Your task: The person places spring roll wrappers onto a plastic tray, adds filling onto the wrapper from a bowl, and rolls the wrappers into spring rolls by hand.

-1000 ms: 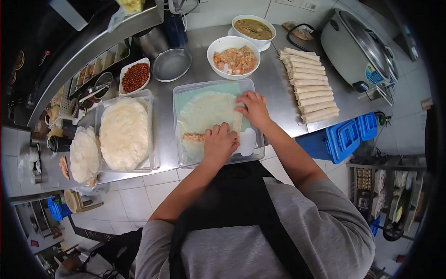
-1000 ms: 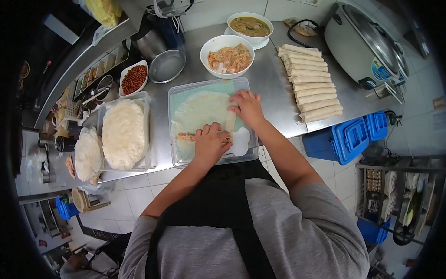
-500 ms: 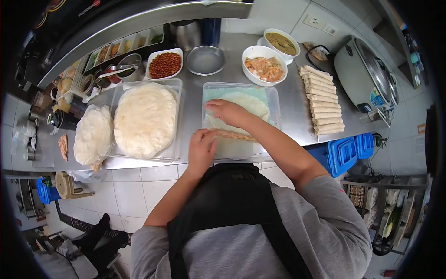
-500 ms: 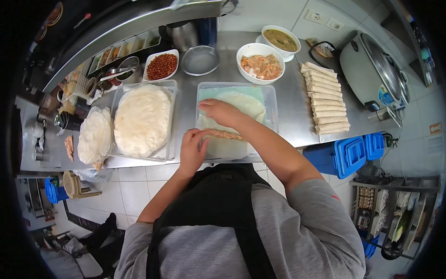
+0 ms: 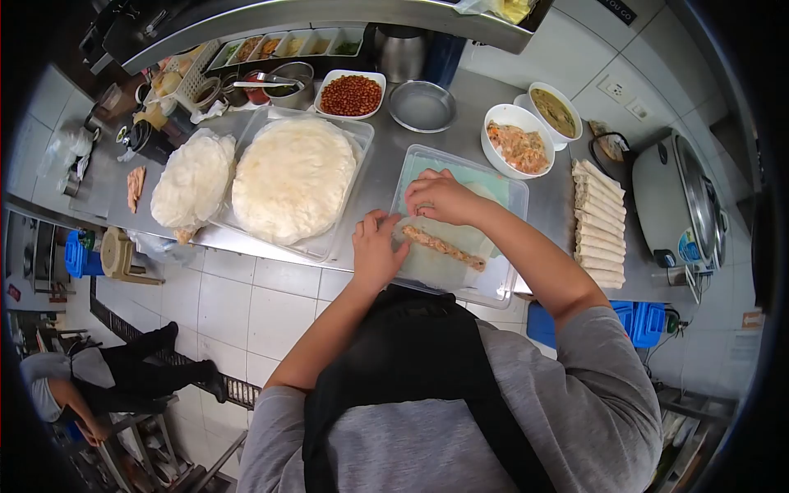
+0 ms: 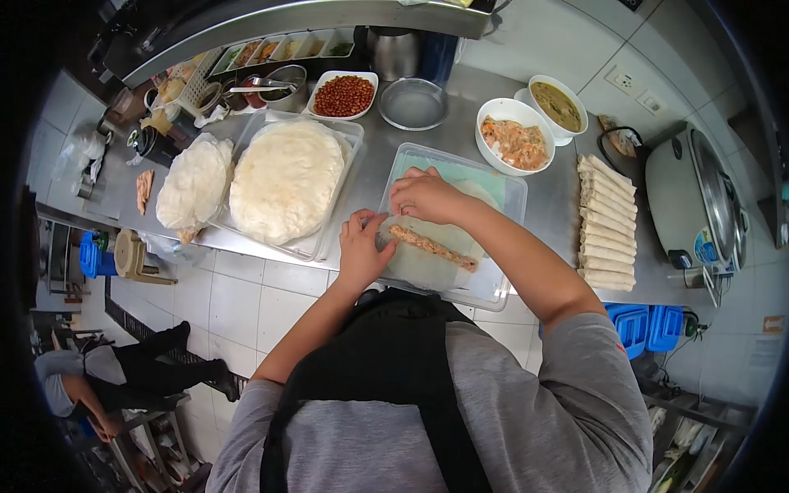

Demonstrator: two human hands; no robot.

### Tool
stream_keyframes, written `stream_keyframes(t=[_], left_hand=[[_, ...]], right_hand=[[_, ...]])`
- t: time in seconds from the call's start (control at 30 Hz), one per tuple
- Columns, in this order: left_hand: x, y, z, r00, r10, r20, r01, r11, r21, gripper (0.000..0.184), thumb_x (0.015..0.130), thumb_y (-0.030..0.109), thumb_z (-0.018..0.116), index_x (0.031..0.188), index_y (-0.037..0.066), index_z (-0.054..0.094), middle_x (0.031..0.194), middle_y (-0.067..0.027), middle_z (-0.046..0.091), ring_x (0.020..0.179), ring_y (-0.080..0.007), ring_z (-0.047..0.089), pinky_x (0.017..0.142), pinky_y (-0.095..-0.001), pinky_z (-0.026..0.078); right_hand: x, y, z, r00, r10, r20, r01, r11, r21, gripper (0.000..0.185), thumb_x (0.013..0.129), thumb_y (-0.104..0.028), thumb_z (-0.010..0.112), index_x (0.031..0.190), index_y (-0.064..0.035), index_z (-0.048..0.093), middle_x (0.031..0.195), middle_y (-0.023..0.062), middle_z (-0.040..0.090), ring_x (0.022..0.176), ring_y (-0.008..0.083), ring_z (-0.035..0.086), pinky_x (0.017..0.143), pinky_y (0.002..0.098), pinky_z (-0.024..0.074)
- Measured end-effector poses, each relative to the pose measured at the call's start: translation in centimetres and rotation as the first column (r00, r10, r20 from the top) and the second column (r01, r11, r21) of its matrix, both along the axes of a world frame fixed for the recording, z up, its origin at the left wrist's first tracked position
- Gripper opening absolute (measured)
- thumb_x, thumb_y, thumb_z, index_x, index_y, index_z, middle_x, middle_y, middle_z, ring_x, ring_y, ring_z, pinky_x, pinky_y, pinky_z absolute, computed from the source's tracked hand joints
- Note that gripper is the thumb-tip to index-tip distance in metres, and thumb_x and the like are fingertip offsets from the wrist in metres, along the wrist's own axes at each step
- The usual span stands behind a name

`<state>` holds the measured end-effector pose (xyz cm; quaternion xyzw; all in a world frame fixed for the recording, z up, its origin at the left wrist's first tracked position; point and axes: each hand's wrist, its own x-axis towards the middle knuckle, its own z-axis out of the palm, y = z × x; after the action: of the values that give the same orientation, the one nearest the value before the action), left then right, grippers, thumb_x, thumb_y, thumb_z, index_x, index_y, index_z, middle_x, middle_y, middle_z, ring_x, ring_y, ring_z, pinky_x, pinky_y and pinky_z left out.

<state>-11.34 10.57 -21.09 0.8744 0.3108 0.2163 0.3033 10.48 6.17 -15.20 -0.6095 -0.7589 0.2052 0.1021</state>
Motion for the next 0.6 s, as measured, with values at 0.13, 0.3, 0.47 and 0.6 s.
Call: stream_keyframes(t=[0.13, 0.3, 0.47, 0.6], left_hand=[[0.7, -0.1, -0.7, 0.994, -0.027, 0.108, 0.036, 0.996, -0.083, 0.032, 0.081, 0.006, 0.070, 0.113, 0.003, 0.066, 0.105, -0.0157, 0.059, 0.097, -0.0344, 0.059, 0.082, -0.0433, 0.049], [0.8, -1.4, -0.7, 0.984, 0.046, 0.174, -0.023, 0.991, -0.135, 0.024, 0.083, 0.000, 0.065, 0.107, 0.004, 0.067, 0.086, -0.0149, 0.060, 0.079, -0.0338, 0.062, 0.068, -0.0431, 0.051], [0.4, -1.5, -1.6, 0.991, -0.056, 0.122, 0.042, 0.992, 0.122, 0.026, 0.081, -0.001, 0.063, 0.107, 0.004, 0.067, 0.090, -0.0146, 0.060, 0.086, -0.0342, 0.062, 0.072, -0.0429, 0.052], [0.6, -1.0, -1.4, 0.986, -0.075, 0.147, 0.053, 0.988, 0.147, 0.027, 0.080, -0.002, 0.063, 0.106, 0.004, 0.067, 0.100, -0.0144, 0.063, 0.091, -0.0343, 0.062, 0.078, -0.0423, 0.052]], right_hand=[[0.9, -0.8, -2.4, 0.990, -0.063, -0.127, 0.080, 0.987, 0.138, 0.009, 0.079, -0.013, 0.071, 0.083, -0.0214, 0.070, 0.112, -0.0082, 0.063, 0.116, 0.0196, 0.049, 0.094, 0.0421, 0.0344], [1.7, -1.4, -5.5, 0.972, -0.179, -0.153, 0.214, 0.943, 0.256, 0.013, 0.077, -0.012, 0.072, 0.082, -0.0243, 0.073, 0.111, -0.0083, 0.063, 0.115, 0.0191, 0.050, 0.094, 0.0420, 0.0341], [2.2, -1.9, -7.0, 0.954, -0.287, -0.090, 0.301, 0.901, 0.314, 0.021, 0.081, -0.008, 0.065, 0.088, -0.0237, 0.077, 0.109, -0.0047, 0.063, 0.110, 0.0199, 0.053, 0.092, 0.0376, 0.0367], [0.9, -2.4, -6.5, 0.947, -0.322, 0.020, 0.289, 0.874, 0.392, 0.025, 0.086, -0.008, 0.059, 0.100, -0.0189, 0.075, 0.114, -0.0002, 0.063, 0.115, 0.0206, 0.053, 0.097, 0.0406, 0.0380]])
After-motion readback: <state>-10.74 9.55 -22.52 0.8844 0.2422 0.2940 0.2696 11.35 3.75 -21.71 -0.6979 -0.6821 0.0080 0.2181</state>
